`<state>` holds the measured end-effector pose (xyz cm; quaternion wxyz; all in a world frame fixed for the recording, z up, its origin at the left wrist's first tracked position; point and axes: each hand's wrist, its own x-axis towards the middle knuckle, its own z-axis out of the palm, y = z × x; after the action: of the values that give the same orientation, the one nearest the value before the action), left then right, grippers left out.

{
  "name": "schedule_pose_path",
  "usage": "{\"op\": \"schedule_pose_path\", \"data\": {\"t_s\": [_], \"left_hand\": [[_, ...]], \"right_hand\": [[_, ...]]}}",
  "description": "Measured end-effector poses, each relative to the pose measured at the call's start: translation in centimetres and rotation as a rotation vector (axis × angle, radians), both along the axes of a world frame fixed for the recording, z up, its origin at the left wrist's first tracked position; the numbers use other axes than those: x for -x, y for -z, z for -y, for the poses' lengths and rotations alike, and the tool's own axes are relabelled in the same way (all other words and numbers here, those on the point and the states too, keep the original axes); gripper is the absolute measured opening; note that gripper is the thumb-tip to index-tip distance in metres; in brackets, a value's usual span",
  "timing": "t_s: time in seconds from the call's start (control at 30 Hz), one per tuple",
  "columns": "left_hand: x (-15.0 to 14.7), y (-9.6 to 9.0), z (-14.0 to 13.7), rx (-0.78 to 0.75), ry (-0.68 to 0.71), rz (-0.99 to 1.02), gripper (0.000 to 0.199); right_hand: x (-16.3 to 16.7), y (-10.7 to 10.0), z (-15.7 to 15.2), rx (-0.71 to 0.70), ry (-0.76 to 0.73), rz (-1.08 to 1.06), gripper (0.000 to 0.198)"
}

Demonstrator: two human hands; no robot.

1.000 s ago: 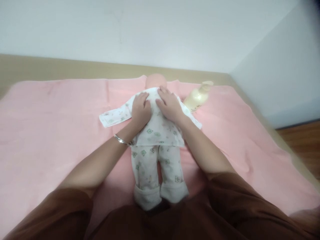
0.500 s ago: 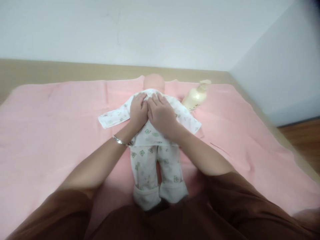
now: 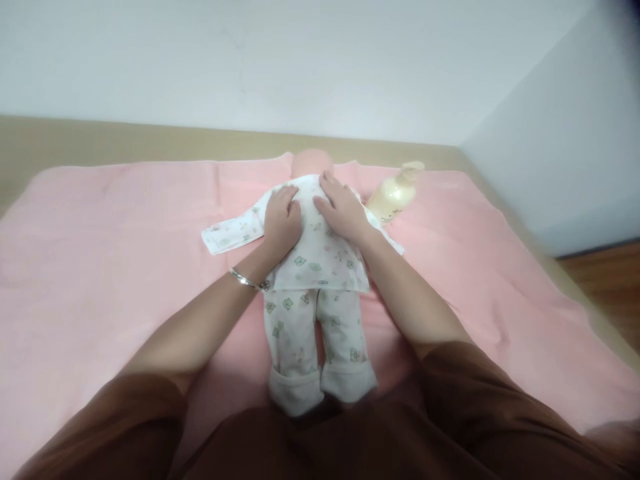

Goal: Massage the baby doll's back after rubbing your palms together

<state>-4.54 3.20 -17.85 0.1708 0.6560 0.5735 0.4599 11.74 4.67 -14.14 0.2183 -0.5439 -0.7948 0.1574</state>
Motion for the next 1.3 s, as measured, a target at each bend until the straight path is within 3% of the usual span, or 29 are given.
{"op": "schedule_pose_path", "data": {"t_s": [0.27,0.47,0.57,0.67,0.83,1.1,1.3], "left_hand": [[-0.1,0.0,0.0,0.002,0.003,0.008,0.045],[0.0,0.0,0.0,-0.001,-0.005,-0.001,0.045],[0.1,-0.1,-0.4,0.026,0.022,-0.059,0.047],[0.2,-0.2,-0.8,0.086,0.037,-0.132,0.052],[-0.3,-1.1,0.1,0.178,0.034,-0.219,0.065],[-2.4,-3.3,4.2,0.2,0.126,-0.399,0.061],[-0.4,-2.1,0.6,0.136,0.159,-0.377,0.045]], "right_hand": [[0.4,-0.6,0.7,-0.008,0.104,0.03,0.059],[2.9,-0.8,4.1,-0.146,0.133,0.238,0.056],[3.8,-0.6,5.5,-0.22,0.059,0.287,0.057],[3.5,-0.5,4.8,-0.174,0.047,0.222,0.056],[1.5,-0.4,1.4,-0.015,0.28,0.08,0.052],[0.1,-1.7,0.8,0.044,0.105,0.101,0.045],[2.3,-2.2,4.3,-0.123,0.087,0.327,0.044]]}}
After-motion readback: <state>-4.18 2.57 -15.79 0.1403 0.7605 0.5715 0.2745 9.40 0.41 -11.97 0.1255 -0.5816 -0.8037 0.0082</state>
